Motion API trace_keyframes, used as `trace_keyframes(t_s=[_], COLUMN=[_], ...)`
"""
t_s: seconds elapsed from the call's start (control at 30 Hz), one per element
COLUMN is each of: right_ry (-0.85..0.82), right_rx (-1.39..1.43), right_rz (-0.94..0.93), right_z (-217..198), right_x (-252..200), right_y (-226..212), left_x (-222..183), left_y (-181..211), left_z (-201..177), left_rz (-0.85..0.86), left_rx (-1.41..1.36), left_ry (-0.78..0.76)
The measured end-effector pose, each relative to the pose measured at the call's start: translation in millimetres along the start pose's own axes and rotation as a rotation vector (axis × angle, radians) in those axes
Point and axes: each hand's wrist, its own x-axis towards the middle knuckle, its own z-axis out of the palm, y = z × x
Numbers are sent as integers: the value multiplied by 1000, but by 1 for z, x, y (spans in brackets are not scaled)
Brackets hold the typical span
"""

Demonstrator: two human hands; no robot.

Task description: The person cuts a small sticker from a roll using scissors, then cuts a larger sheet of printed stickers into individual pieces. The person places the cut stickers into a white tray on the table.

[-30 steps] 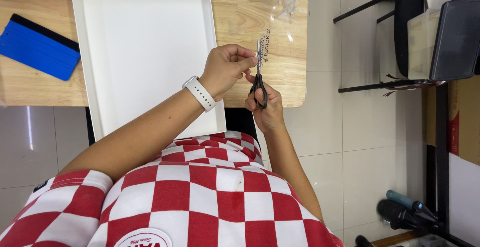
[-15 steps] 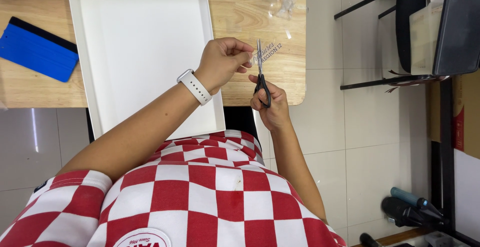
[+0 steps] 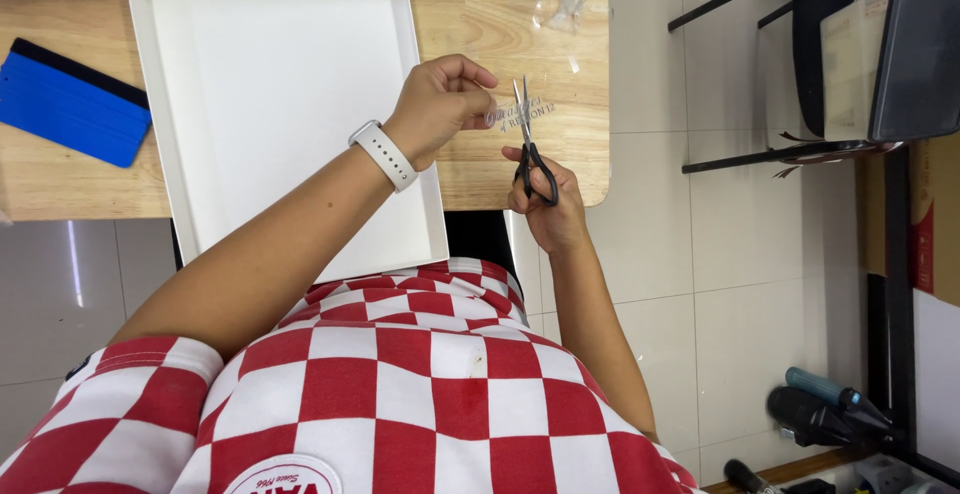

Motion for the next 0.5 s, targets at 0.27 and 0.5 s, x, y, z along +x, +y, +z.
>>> trace_keyframes(t_s=[0.27, 0.5], right_ry=[-226, -216], right_rx=[-142, -162], right_rz=[-12, -43], right_z=[-2, 1], right_x=[-2, -3], right_y=[-12, -10], left_x=[-6, -8], left_y=[25, 26], left_z=[-2, -3], left_rz=[-114, -116], left_rx=[33, 20], left_ry=[-129, -118])
